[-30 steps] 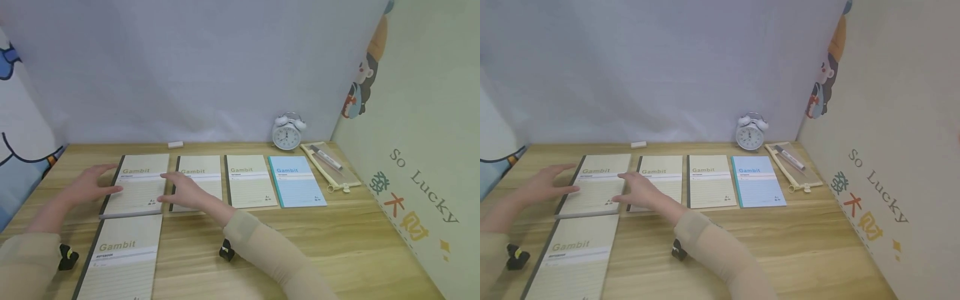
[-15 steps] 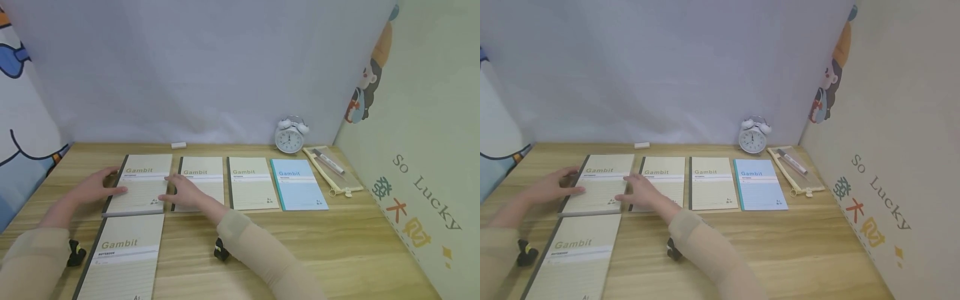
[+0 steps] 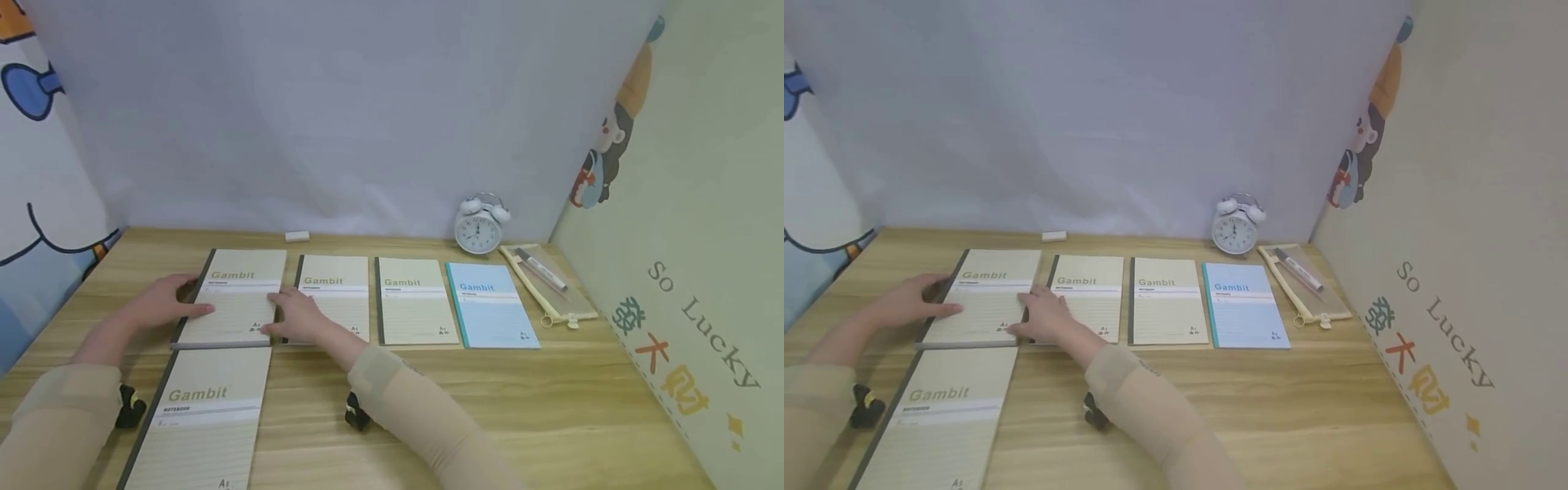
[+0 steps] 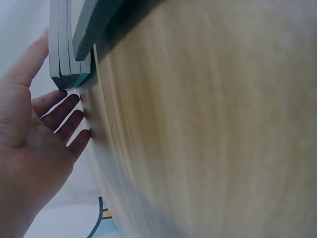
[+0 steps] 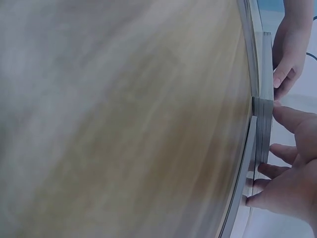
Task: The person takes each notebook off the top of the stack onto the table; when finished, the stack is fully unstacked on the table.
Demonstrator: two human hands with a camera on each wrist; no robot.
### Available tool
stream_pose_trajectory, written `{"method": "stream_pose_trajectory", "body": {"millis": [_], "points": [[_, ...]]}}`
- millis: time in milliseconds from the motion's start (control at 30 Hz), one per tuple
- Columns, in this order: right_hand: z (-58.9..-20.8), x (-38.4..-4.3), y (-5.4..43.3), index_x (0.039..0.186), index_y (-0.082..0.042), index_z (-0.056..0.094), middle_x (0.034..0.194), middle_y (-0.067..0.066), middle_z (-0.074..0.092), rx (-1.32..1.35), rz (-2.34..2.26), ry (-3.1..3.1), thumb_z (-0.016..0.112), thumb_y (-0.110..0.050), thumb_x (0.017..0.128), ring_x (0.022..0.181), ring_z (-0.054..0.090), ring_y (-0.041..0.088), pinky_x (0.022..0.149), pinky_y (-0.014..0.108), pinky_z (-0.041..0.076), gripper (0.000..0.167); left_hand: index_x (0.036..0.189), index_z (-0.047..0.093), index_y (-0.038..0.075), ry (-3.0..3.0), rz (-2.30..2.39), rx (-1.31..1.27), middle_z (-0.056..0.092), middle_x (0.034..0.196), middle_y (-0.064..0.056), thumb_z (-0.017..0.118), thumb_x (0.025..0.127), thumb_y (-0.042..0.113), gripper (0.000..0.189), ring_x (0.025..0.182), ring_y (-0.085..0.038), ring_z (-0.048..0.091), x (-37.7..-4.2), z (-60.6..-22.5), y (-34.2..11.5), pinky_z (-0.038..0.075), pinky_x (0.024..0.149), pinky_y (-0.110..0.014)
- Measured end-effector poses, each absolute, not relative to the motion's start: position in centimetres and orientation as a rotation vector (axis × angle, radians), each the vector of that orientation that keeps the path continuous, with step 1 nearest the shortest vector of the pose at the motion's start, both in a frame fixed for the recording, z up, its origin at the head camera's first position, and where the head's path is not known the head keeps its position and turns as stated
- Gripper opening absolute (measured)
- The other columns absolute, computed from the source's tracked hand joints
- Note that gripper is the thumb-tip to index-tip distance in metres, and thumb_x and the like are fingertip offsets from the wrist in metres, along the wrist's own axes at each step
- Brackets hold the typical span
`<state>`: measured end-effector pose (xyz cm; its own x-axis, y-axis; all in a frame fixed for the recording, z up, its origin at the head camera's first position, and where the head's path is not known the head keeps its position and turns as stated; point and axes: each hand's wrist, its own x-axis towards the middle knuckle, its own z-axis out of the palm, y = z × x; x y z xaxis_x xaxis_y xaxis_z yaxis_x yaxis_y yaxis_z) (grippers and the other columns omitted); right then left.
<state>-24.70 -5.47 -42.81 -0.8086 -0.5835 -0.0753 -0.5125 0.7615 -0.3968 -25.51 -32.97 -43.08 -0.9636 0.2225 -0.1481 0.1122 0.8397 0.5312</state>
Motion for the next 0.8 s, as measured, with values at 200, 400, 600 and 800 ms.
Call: {"method": "stream_pose_trajectory", "body": {"millis": [200, 400, 600, 800], "points": [[-42.5, -24.7, -4.6, 0.145, -0.014, 0.037, 0.150, 0.005, 0.035, -0.813, -0.826, 2.608, 0.069, -0.034, 0.086, 0.139, 0.031, 0.018, 0.115, 0.039, 0.020, 0.071, 0.144, 0.020, -0.012, 2.802, 0.861, 0.246, 0.026, 0.140, -0.040, 0.068, 0.081, 0.053, 0.102, 0.126, -0.057, 0.026, -25.7, -42.8, -33.2, 0.028, 0.099, -0.067], [-42.5, -24.8, -3.8, 0.145, -0.019, 0.038, 0.151, 0.000, 0.035, -0.706, -1.048, 2.484, 0.071, -0.028, 0.085, 0.140, 0.030, 0.016, 0.113, 0.028, 0.026, 0.069, 0.141, 0.029, -0.011, 2.861, 0.902, 0.236, 0.048, 0.122, -0.030, 0.063, 0.090, 0.037, 0.078, 0.112, -0.043, 0.046, -25.8, -42.2, -33.2, 0.042, 0.087, -0.054], [-42.1, -25.2, -3.3, 0.144, -0.019, 0.040, 0.148, 0.001, 0.039, -0.691, -1.089, 2.490, 0.069, -0.027, 0.087, 0.138, 0.032, 0.017, 0.111, 0.030, 0.029, 0.065, 0.141, 0.033, -0.007, 2.898, 0.913, 0.278, 0.054, 0.117, -0.027, 0.055, 0.094, 0.018, 0.058, 0.108, -0.039, 0.049, -25.8, -41.2, -33.1, 0.043, 0.084, -0.050], [-41.3, -25.5, -2.5, 0.142, -0.020, 0.045, 0.141, 0.005, 0.049, -0.562, -1.328, 2.364, 0.068, -0.024, 0.088, 0.129, 0.047, 0.018, 0.102, 0.032, 0.042, 0.059, 0.144, 0.028, -0.002, 2.956, 0.948, 0.332, 0.054, 0.117, -0.026, 0.055, 0.094, 0.015, 0.059, 0.104, -0.036, 0.052, -25.3, -39.7, -32.4, 0.044, 0.079, -0.045]]}}
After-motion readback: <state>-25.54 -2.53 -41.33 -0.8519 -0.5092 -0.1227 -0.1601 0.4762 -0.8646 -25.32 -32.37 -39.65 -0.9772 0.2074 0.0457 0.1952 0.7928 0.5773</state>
